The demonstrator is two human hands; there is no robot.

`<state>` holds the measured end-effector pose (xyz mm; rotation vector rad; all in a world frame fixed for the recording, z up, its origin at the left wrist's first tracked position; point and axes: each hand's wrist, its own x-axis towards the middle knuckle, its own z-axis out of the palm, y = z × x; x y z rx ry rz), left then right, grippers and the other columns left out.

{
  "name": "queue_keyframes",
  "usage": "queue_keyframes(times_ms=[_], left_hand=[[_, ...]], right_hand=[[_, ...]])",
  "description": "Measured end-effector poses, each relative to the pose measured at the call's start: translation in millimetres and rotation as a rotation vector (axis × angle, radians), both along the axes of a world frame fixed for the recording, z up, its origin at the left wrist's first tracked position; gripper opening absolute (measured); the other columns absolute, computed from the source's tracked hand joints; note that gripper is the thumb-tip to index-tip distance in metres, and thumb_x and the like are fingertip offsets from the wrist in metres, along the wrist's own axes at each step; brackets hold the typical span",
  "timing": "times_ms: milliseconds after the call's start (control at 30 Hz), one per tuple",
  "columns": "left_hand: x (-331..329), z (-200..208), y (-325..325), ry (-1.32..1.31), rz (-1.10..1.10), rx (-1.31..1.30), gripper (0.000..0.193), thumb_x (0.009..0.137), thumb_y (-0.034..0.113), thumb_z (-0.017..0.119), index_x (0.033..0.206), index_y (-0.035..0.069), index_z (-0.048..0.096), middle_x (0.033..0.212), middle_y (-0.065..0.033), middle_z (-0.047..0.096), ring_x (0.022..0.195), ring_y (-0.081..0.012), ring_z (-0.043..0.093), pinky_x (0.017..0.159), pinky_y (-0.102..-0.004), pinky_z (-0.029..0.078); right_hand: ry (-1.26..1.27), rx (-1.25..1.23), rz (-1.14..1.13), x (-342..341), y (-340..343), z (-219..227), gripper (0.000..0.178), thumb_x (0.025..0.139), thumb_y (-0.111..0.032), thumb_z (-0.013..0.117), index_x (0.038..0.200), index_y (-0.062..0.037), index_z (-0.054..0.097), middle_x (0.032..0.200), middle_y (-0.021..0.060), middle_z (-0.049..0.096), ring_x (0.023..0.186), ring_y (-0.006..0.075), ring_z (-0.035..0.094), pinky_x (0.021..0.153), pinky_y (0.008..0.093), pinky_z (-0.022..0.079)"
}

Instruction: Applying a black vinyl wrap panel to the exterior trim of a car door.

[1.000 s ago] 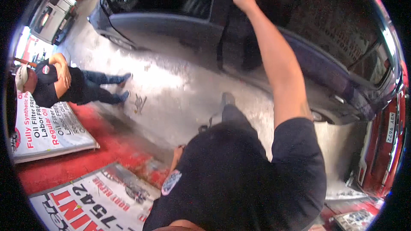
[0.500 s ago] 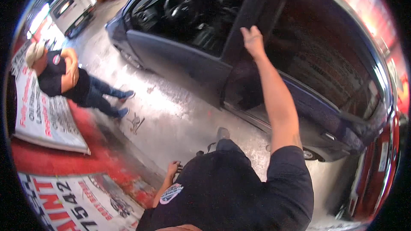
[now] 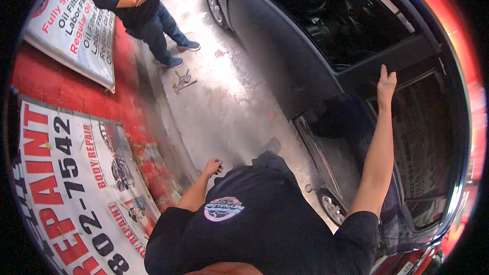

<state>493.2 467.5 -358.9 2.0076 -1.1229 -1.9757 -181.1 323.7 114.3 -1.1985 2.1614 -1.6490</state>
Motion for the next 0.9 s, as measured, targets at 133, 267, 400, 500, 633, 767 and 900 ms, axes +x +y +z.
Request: queue_keyframes(times_ms=[133, 267, 400, 500, 633, 767, 900], left_hand=[[-7.3, -1.5, 3.5, 0.021, -0.023, -0.006, 0.026, 0.099, 0.019, 0.054, 0.113, 0.002, 0.067, 0.083, -0.0091, 0.070, 0.060, -0.0168, 0.066, 0.050, -0.0333, 0.049], [-6.9, 0.5, 3.0, 0.024, -0.011, 0.018, 0.026, 0.099, 0.020, 0.054, 0.116, 0.003, 0.066, 0.082, -0.0083, 0.070, 0.058, -0.0167, 0.065, 0.050, -0.0334, 0.049], [0.2, 3.6, -1.0, 0.030, -0.018, 0.000, 0.027, 0.099, 0.021, 0.055, 0.115, 0.003, 0.066, 0.082, -0.0082, 0.070, 0.058, -0.0165, 0.065, 0.050, -0.0334, 0.049], [7.1, 5.5, -4.8, 0.027, -0.008, 0.010, 0.033, 0.096, 0.018, 0.054, 0.122, 0.002, 0.066, 0.083, -0.0114, 0.073, 0.059, -0.0182, 0.068, 0.049, -0.0331, 0.051], [13.6, 8.8, -9.6, 0.006, -0.009, 0.015, 0.031, 0.098, 0.020, 0.055, 0.122, 0.003, 0.066, 0.085, -0.0116, 0.073, 0.059, -0.0188, 0.068, 0.050, -0.0334, 0.051], [16.7, 14.5, -14.3, -0.033, 0.000, 0.031, 0.026, 0.099, 0.020, 0.056, 0.116, 0.003, 0.067, 0.085, -0.0093, 0.072, 0.061, -0.0181, 0.068, 0.050, -0.0320, 0.050], [17.8, 20.9, -17.0, 0.020, -0.009, 0.021, 0.028, 0.099, 0.020, 0.056, 0.118, 0.003, 0.066, 0.086, -0.0119, 0.073, 0.061, -0.0189, 0.069, 0.051, -0.0332, 0.052]], right_hand=[[-0.031, 0.050, -0.038, 19.7, 2.2, 14.2, 0.026, 0.104, -0.028, 0.059, 0.104, -0.0029, 0.057, 0.104, 0.0081, 0.066, 0.090, 0.0189, 0.069, 0.063, 0.0352, 0.061], [0.040, -0.027, -0.019, 21.5, 2.8, 14.3, 0.030, 0.105, -0.030, 0.058, 0.094, -0.0026, 0.052, 0.088, 0.0059, 0.062, 0.076, 0.0158, 0.065, 0.060, 0.0323, 0.059], [0.170, -0.002, -0.036, -7.1, -2.5, 4.8, 0.030, 0.104, -0.029, 0.060, 0.092, -0.0029, 0.052, 0.090, 0.0053, 0.061, 0.079, 0.0155, 0.062, 0.061, 0.0343, 0.059], [0.187, 0.053, -0.067, -27.8, -3.8, -5.3, 0.028, 0.103, -0.029, 0.061, 0.097, -0.0028, 0.055, 0.097, 0.0065, 0.065, 0.086, 0.0173, 0.066, 0.064, 0.0359, 0.061], [0.294, 0.154, -0.156, -32.7, -4.0, -10.0, 0.029, 0.103, -0.030, 0.061, 0.096, -0.0029, 0.054, 0.096, 0.0063, 0.065, 0.086, 0.0167, 0.066, 0.066, 0.0358, 0.060], [-0.009, -0.005, -0.042, -22.1, 0.0, -9.7, 0.029, 0.104, -0.032, 0.061, 0.097, -0.0036, 0.055, 0.094, 0.0055, 0.063, 0.086, 0.0157, 0.066, 0.066, 0.0345, 0.059], [0.203, 0.078, -0.086, -20.2, -4.4, -6.6, 0.033, 0.104, -0.036, 0.060, 0.103, -0.0037, 0.057, 0.095, 0.0040, 0.063, 0.087, 0.0147, 0.065, 0.066, 0.0340, 0.059]])
